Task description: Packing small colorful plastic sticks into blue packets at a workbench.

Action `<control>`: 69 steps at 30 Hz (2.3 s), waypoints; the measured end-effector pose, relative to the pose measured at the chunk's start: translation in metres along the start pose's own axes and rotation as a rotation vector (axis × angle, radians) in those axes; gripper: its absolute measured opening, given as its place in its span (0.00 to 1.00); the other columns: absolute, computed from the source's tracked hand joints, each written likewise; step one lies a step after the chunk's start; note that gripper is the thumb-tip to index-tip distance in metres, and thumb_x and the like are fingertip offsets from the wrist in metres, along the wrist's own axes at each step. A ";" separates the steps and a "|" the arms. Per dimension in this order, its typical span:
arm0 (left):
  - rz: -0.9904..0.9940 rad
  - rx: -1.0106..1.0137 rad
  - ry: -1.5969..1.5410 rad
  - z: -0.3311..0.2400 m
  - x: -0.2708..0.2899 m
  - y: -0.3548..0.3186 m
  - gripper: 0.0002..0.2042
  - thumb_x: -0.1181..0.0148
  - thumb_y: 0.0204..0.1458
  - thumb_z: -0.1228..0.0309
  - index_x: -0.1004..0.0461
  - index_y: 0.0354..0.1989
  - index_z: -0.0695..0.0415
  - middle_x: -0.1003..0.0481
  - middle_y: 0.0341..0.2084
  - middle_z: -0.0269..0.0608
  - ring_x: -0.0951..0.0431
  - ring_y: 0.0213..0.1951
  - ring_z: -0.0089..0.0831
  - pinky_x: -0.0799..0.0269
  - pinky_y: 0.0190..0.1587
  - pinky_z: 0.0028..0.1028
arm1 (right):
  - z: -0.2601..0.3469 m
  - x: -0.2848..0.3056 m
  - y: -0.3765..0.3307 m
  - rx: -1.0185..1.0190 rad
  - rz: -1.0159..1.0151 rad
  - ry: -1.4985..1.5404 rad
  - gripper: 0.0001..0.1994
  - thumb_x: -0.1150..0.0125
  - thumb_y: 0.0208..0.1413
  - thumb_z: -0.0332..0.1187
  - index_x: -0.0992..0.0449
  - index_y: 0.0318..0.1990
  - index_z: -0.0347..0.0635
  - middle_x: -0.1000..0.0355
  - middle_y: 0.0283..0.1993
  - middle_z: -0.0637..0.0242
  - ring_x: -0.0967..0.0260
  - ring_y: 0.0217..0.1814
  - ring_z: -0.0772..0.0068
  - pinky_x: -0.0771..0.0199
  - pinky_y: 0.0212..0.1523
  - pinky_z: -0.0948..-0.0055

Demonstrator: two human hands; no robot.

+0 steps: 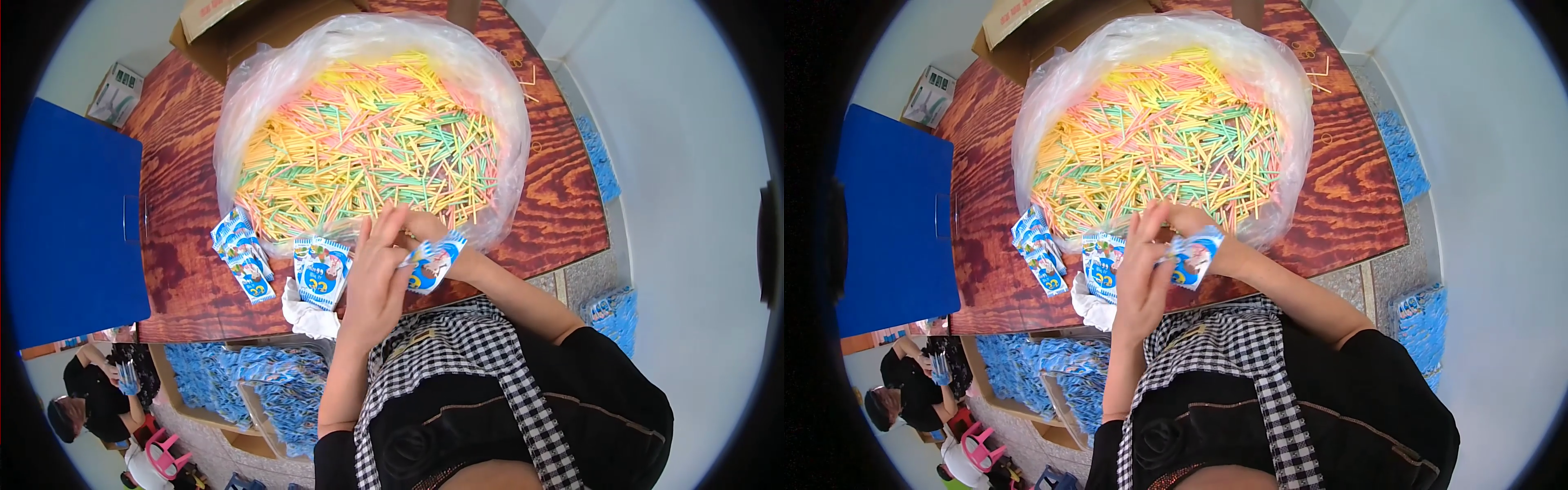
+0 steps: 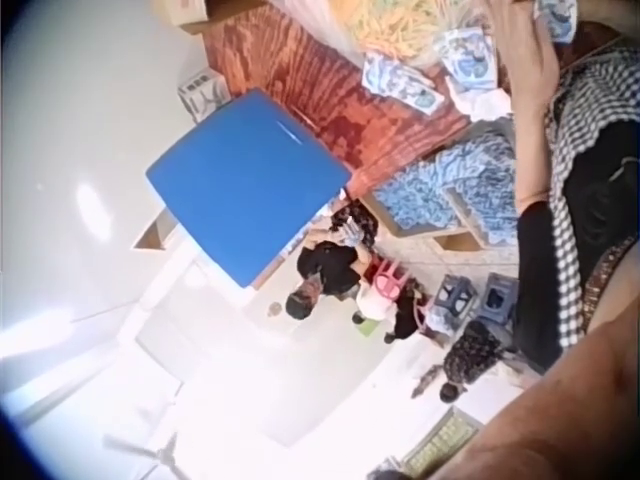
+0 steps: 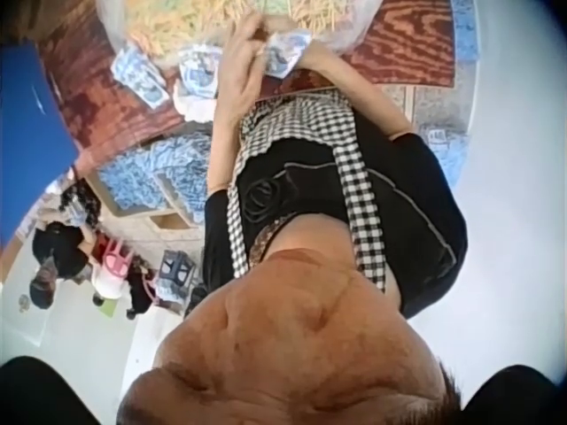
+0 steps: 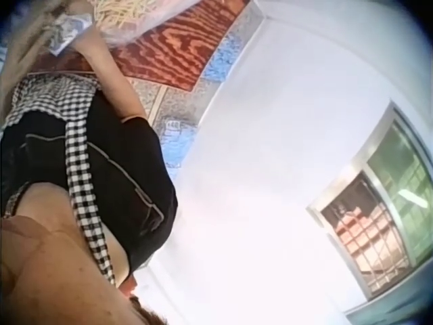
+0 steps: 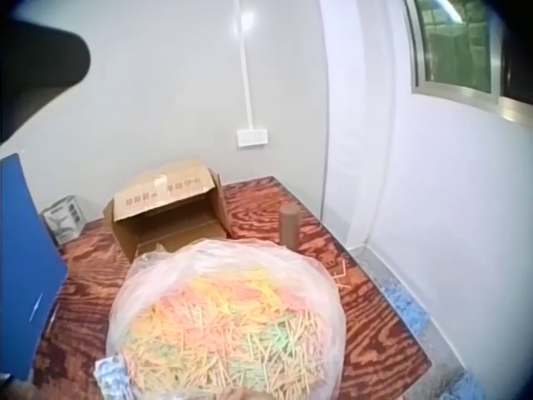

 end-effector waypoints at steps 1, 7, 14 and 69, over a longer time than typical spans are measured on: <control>0.001 0.001 0.000 0.001 0.000 0.001 0.01 0.52 0.55 0.77 0.35 0.34 0.60 0.38 0.61 0.53 0.44 0.65 0.51 0.58 0.67 0.49 | -0.002 0.000 -0.001 -0.001 0.000 0.001 0.19 0.38 0.48 0.34 0.29 0.47 0.34 0.29 0.43 0.54 0.28 0.44 0.59 0.29 0.44 0.68; -0.159 0.139 -0.392 0.017 0.001 -0.016 0.06 0.50 0.55 0.75 0.30 0.40 0.61 0.41 0.63 0.52 0.48 0.68 0.46 0.61 0.68 0.44 | 0.000 0.004 0.003 -0.105 -0.050 0.113 0.11 0.42 0.53 0.33 0.30 0.39 0.34 0.29 0.35 0.59 0.30 0.38 0.64 0.32 0.40 0.71; -0.668 0.541 -0.830 0.055 0.009 -0.067 0.14 0.55 0.61 0.76 0.34 0.54 0.64 0.29 0.51 0.53 0.27 0.53 0.35 0.34 0.58 0.35 | 0.011 0.009 0.003 -0.169 0.020 0.181 0.06 0.50 0.62 0.29 0.31 0.35 0.36 0.35 0.32 0.68 0.36 0.34 0.78 0.35 0.39 0.78; -0.701 0.664 -1.012 0.065 -0.005 -0.078 0.11 0.48 0.58 0.78 0.30 0.48 0.60 0.26 0.43 0.37 0.26 0.43 0.22 0.32 0.47 0.24 | -0.007 0.001 -0.017 -0.352 0.003 0.263 0.09 0.48 0.61 0.28 0.26 0.44 0.33 0.25 0.34 0.64 0.28 0.35 0.77 0.28 0.39 0.78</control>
Point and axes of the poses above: each hand's wrist, its own y-axis towards the middle knuckle, its own x-axis out of the back of the hand, z = x × y, the point moved 3 cm from there along y, towards the middle knuckle
